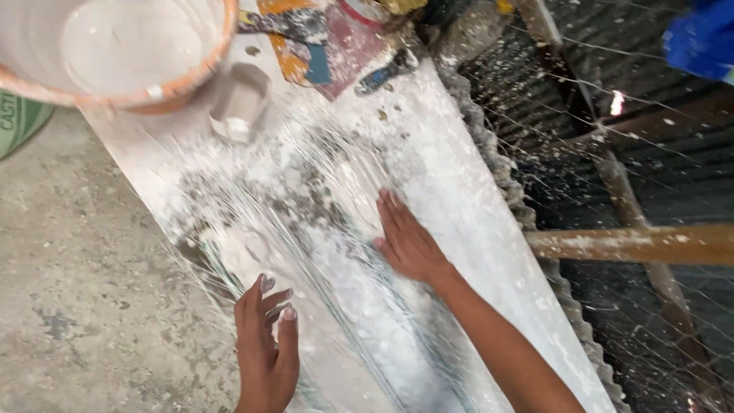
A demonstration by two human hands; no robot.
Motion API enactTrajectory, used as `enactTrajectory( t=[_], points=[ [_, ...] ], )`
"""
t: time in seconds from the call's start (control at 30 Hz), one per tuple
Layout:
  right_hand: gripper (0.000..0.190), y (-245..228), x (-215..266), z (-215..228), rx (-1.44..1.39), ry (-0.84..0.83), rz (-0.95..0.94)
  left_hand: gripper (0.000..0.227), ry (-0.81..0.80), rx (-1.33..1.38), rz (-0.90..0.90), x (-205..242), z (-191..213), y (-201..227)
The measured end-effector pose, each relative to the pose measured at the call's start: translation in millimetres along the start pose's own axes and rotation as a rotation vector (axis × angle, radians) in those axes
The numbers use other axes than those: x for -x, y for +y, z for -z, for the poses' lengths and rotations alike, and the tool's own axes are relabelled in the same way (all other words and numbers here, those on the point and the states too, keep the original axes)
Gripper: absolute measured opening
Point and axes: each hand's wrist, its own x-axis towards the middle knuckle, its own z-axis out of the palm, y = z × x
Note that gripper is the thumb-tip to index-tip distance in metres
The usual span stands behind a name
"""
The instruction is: The person scoops a white paste from a bucket using a small trowel and applies it to a long, corrugated surface. They then use their hands to spread and smooth the paste along the length of the surface.
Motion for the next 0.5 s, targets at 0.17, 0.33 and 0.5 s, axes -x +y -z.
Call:
enactTrajectory(
  t=[0.17,0.33,0.5],
  points=[
    [0.071,-9.1,117.2,-12.6,0.063,-0.006,0.001,0.063,-0.040,-0.069,-0.071,73.5,-15.0,-10.6],
    [0.067,-10.1,258.1,-45.4,0.112,0.134,0.082,0.063,-0.060,-0.133,0.006,193.9,-47.9,-11.9],
    [0.068,-10.2,427.1,-82.1,0.111,0.212,0.123,0.063,-0.053,-0.271,-0.206,358.7,-97.0,-58.7]
  ],
)
